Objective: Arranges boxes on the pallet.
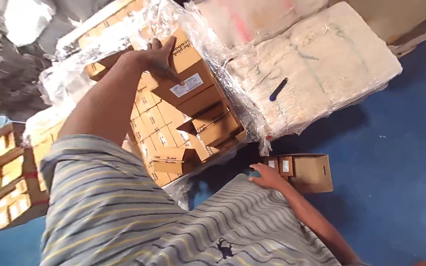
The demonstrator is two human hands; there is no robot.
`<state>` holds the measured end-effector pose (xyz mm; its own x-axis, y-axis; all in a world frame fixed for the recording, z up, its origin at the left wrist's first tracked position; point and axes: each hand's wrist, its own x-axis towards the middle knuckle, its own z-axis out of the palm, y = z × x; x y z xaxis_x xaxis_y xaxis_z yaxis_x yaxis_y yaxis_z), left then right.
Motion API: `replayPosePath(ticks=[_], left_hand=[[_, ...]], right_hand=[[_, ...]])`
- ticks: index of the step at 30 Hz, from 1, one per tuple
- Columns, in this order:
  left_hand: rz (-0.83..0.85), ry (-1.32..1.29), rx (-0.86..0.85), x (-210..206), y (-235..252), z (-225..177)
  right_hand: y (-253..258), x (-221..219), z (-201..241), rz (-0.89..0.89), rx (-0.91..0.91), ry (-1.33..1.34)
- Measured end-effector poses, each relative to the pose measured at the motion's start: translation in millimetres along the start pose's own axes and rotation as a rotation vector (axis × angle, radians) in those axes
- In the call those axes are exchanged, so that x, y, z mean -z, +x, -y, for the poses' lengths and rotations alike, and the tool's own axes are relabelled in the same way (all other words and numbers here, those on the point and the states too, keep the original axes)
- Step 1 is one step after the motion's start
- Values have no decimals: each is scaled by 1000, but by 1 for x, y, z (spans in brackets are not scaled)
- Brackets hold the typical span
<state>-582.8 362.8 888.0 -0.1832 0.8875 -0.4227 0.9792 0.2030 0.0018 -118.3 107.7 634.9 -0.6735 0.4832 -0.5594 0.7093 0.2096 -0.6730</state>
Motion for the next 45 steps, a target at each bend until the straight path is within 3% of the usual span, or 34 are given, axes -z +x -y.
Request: replayPosePath(ticks=[4,8,10,12,14,17,19,23,25,27,30,33,36,40,43,45], left_hand=[[-131,5,-44,-10,-28,-5],[-272,169,-198,-26,-104,-63],[-288,161,-278,-42,-152,-101],[-245,76,-416,-72,-177,-107],[-179,-229,-640,-112,-189,-127],[158,-758,-698,-190,-203,-218],[412,-918,-603,-256,-201,-294],[863,-911,-460,-408,-182,-437],[1053,-836,-389,-483,-167,-506],[1147,-836,-248,-563,-160,-568],[1174,-961,-92,-697,-134,-645],[1104,-965,-123,-814,-91,-701],[1033,-816,-189,-903,-47,-731],[1016,-726,-203,-987,-19,-738],[988,-501,-203,-1018,-14,-742],[936,-285,-187,-1031,-14,-746]], right_hand=[[-26,9,-52,-105,-166,126],[-68,11,-90,-387,-263,462],[-94,4,-95,-420,-233,690],[-113,0,-91,-375,-135,859],[-122,2,-83,-329,44,971],[-140,8,-75,-390,303,1135],[-164,2,-86,-508,290,1329],[-202,-59,-176,-789,-252,1789],[-204,-99,-245,-979,-434,1815],[-197,-146,-320,-1140,-504,1748],[-161,-202,-441,-1307,-575,1665],[-113,-253,-556,-1300,-645,1653],[-53,-300,-647,-1447,-627,1647],[7,-362,-692,-1521,-714,1803],[31,-381,-702,-1567,-801,2136],[34,-385,-709,-1464,-935,2256]])
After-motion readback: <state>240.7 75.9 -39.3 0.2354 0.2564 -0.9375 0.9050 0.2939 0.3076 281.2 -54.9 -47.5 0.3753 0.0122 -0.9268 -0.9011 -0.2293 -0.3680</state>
